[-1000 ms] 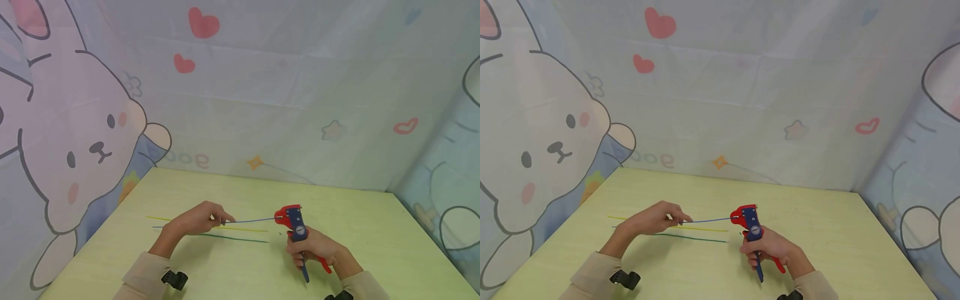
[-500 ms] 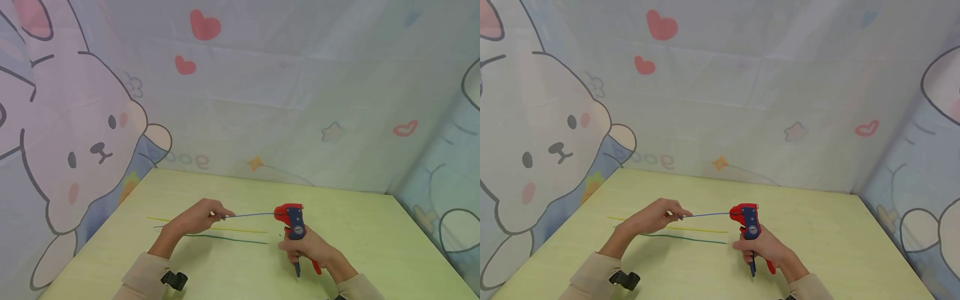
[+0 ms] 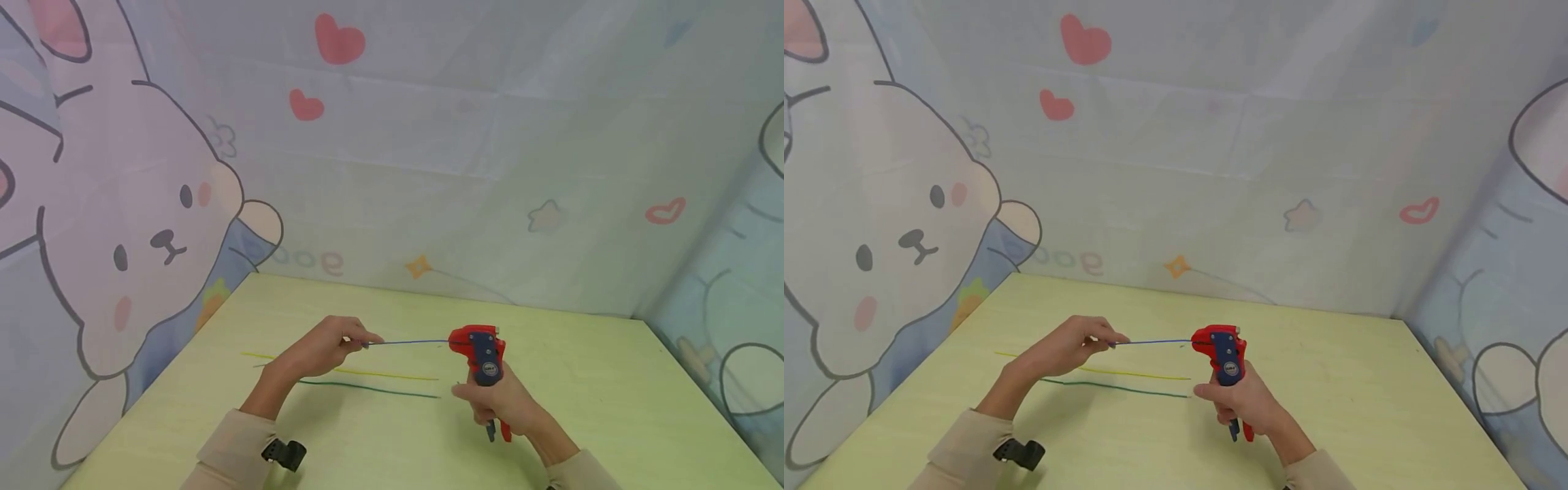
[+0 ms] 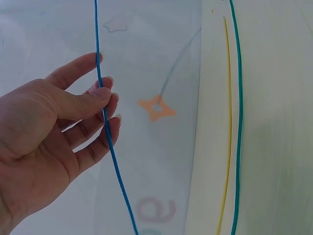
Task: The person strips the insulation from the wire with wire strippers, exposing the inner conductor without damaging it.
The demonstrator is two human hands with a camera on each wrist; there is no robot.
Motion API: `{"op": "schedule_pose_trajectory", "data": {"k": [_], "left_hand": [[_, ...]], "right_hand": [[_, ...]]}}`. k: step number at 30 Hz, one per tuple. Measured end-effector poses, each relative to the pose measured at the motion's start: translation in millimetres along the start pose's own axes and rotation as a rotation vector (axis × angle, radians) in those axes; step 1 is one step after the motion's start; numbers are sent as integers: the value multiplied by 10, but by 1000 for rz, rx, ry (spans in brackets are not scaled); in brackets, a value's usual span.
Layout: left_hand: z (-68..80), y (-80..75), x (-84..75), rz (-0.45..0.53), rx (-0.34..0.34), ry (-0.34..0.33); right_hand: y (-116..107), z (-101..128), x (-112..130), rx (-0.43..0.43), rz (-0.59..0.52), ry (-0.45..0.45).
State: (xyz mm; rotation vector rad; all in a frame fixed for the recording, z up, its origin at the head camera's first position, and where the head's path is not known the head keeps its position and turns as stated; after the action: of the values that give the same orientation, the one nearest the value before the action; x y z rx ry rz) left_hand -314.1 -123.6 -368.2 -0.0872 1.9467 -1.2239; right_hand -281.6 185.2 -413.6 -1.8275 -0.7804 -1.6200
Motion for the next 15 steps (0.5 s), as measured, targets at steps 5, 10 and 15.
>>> {"op": "schedule_pose_trajectory", "data": {"k": [5,10,15], "left_hand": [[-5,4,-5,15,10,-6],[4,-10,-24,15,17,-13],[9,-8,-11,-1,35,-18]], "right_hand": [[-28,21,18,46,-49,16],[-98,58,36,84,-8,-3],[-164,104,48,159,-20,-32]]}}
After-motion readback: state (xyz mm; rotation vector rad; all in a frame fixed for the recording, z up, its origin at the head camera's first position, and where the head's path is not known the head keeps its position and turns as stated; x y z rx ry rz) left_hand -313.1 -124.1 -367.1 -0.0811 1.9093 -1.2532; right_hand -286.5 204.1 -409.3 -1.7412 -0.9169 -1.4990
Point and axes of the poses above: each hand's wrist, its own z-axis away from the middle knuckle, its own y-axis out of the palm, x = y × z, the point moved 2 cm from there along -z, towards the middle knuckle, and after that the axes turned 9 degrees about x, right-handed, at the moved point
